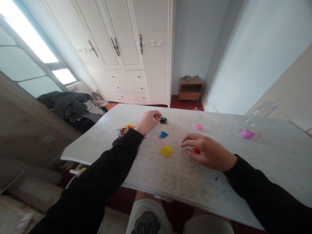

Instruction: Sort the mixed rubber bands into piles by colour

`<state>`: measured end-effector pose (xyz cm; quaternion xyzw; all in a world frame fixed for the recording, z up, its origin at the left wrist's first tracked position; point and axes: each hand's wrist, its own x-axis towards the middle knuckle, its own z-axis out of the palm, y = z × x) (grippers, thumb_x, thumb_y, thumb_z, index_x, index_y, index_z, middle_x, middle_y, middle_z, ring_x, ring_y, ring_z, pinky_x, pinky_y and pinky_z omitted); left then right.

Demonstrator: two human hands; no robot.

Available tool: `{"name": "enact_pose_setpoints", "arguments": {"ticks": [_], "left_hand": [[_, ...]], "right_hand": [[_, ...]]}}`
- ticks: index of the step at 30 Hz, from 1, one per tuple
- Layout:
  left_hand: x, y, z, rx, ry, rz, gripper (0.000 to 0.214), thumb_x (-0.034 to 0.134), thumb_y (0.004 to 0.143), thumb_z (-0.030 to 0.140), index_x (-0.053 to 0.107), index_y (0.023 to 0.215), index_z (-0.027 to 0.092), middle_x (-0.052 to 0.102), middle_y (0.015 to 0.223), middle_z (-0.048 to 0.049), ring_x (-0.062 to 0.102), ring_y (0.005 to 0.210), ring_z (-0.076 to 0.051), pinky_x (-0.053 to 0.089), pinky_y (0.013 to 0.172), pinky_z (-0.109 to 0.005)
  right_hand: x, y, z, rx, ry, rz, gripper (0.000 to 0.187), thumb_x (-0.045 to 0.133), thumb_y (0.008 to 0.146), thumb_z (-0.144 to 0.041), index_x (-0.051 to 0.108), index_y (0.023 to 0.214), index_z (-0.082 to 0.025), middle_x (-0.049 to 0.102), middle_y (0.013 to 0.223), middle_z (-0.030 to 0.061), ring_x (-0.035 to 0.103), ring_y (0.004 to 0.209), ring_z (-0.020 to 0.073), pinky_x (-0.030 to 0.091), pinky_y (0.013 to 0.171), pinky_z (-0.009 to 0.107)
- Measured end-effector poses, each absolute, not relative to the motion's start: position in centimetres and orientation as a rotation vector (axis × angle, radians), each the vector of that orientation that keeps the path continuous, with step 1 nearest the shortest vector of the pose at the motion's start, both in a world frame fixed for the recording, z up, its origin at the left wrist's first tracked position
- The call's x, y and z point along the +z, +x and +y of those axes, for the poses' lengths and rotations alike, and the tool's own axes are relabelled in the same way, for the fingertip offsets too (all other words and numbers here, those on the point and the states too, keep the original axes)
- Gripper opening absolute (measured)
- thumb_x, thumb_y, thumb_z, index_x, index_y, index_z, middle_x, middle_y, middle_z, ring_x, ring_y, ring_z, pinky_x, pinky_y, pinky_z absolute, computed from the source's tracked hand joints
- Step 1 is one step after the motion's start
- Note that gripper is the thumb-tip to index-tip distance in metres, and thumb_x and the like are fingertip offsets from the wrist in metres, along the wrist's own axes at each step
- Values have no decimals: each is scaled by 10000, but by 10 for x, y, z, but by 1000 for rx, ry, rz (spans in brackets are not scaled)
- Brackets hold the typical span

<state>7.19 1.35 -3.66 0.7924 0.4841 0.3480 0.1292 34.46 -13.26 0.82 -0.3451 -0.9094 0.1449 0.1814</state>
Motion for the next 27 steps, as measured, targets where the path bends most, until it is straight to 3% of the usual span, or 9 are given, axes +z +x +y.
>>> {"name": "enact_pose_setpoints", "arguments": {"ticks": [6, 27], "left_hand": [[-40, 74, 16, 1025, 2256, 1365, 194, 638, 782, 162, 746, 943, 151, 771, 887, -52, 675, 764, -147, 530, 745, -265], [-40, 74, 14, 1001, 2223, 1392, 196, 634, 766, 153, 757, 917, 154, 759, 817, -50, 667, 747, -159, 505, 701, -269]], "right_hand": [[9, 345, -134, 430, -973, -2575, 195, 571, 923, -151, 734, 1026, -177, 687, 1081, 95, 674, 934, 220, 541, 862, 377], [7, 345, -133, 461, -968, -2607, 199, 577, 904, -130, 730, 1019, -186, 685, 1078, 84, 671, 937, 215, 530, 862, 360]]}}
